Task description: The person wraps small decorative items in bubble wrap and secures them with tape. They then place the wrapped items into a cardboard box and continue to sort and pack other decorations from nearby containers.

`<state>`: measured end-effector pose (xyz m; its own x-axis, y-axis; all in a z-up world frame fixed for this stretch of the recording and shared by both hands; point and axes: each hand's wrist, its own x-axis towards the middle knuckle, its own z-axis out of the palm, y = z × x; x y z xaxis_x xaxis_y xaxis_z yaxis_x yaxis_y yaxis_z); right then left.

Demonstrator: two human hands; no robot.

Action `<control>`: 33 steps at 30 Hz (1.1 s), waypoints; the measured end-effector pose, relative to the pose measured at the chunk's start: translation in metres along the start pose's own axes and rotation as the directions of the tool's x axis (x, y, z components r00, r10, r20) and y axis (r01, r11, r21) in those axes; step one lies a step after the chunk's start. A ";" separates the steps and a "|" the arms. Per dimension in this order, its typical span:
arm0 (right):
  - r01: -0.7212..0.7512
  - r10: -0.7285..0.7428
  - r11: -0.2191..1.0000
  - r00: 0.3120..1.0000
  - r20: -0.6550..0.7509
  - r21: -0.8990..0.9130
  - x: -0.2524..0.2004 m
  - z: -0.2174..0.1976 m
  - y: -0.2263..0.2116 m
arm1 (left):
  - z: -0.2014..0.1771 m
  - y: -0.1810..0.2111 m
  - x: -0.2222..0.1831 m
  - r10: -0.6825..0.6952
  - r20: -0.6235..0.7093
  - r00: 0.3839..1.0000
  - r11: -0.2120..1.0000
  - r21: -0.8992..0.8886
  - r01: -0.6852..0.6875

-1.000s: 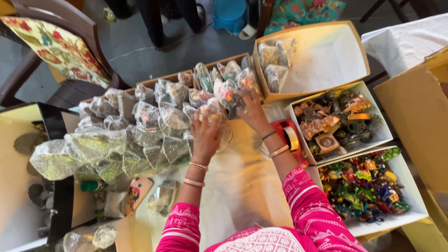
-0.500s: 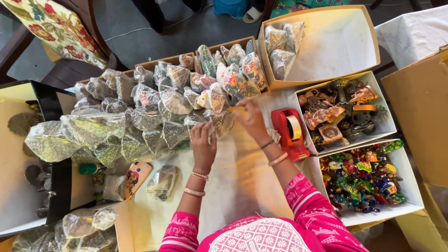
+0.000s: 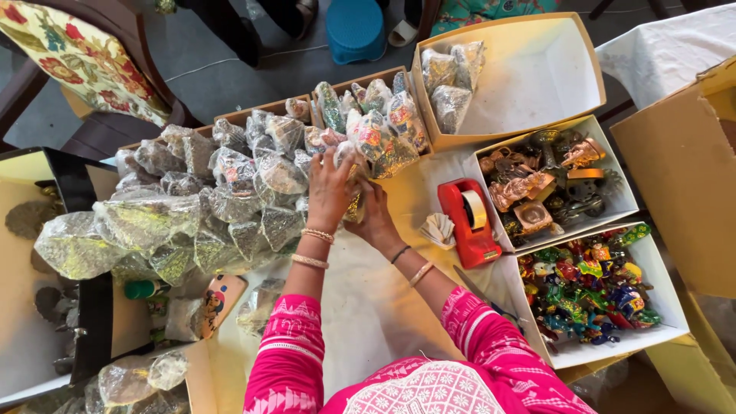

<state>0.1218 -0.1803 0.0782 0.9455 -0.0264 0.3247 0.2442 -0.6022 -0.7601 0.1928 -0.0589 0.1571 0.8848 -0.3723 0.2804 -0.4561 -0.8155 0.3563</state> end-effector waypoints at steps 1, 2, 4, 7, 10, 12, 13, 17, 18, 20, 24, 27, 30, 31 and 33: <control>0.001 -0.001 1.000 1.000 -0.006 0.000 0.001 -0.002 -0.002 | -0.001 -0.002 0.002 0.006 -0.002 1.000 1.000 0.002 -0.006; -0.038 0.038 0.999 0.999 0.008 0.029 0.002 -0.004 -0.004 | -0.003 -0.004 0.004 0.011 0.003 1.000 1.000 0.012 -0.011; -0.080 0.079 0.995 0.997 0.020 0.060 0.000 -0.010 -0.007 | -0.005 -0.007 0.005 0.019 0.011 1.000 1.000 0.025 -0.019; -0.095 0.090 0.993 0.994 0.068 0.071 -0.008 -0.029 -0.010 | 0.000 -0.008 0.004 0.051 -0.012 0.999 0.998 0.044 -0.050; -0.120 0.107 0.984 0.989 0.102 0.134 -0.016 -0.052 -0.013 | 0.007 -0.012 0.003 0.072 -0.047 0.996 0.997 0.007 -0.072; -0.080 0.065 0.975 0.995 0.079 0.208 -0.024 -0.068 -0.008 | 0.011 -0.012 0.004 0.070 -0.049 0.996 0.998 -0.004 -0.070; -0.080 0.068 0.977 0.995 0.066 0.199 -0.024 -0.081 -0.004 | 0.010 -0.011 0.006 0.083 -0.052 0.995 0.996 -0.011 -0.084; -0.169 0.140 0.923 0.984 0.109 0.345 -0.018 -0.145 0.004 | 0.013 -0.014 0.006 0.075 -0.036 0.997 0.997 -0.011 -0.075; -0.165 0.133 0.882 0.986 0.103 0.441 -0.014 -0.165 0.004 | 0.016 -0.017 0.006 0.073 -0.036 0.997 0.997 -0.004 -0.073; -0.132 0.126 0.876 0.991 0.044 0.464 0.005 -0.201 0.031 | 0.018 -0.018 0.007 0.079 -0.040 0.996 0.997 0.017 -0.078; -0.049 0.047 0.999 0.967 -0.249 0.002 0.064 -0.275 0.047 | 0.020 -0.019 0.005 0.086 -0.053 0.995 0.994 0.077 -0.082; -0.054 0.025 0.996 0.940 -0.339 -0.075 0.106 -0.295 0.067 | 0.021 -0.019 0.005 0.089 -0.058 0.994 0.991 0.105 -0.083; -0.079 0.016 0.986 0.921 -0.390 -0.145 0.137 -0.292 0.116 | 0.019 -0.018 0.005 0.083 -0.051 0.995 0.990 0.117 -0.076; -0.076 0.014 0.987 0.920 -0.391 -0.145 0.141 -0.287 0.132 | 0.019 -0.018 0.006 0.083 -0.054 0.995 0.990 0.119 -0.077; -0.119 0.047 0.981 0.911 -0.410 -0.152 0.148 -0.274 0.165 | 0.019 -0.018 0.006 0.082 -0.055 0.995 0.991 0.110 -0.076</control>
<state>0.2434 -0.5023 0.1550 0.7842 -0.3797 0.4908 0.0943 -0.7088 -0.6990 0.2078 -0.0550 0.1359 0.8376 -0.4130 0.3576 -0.5084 -0.8288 0.2335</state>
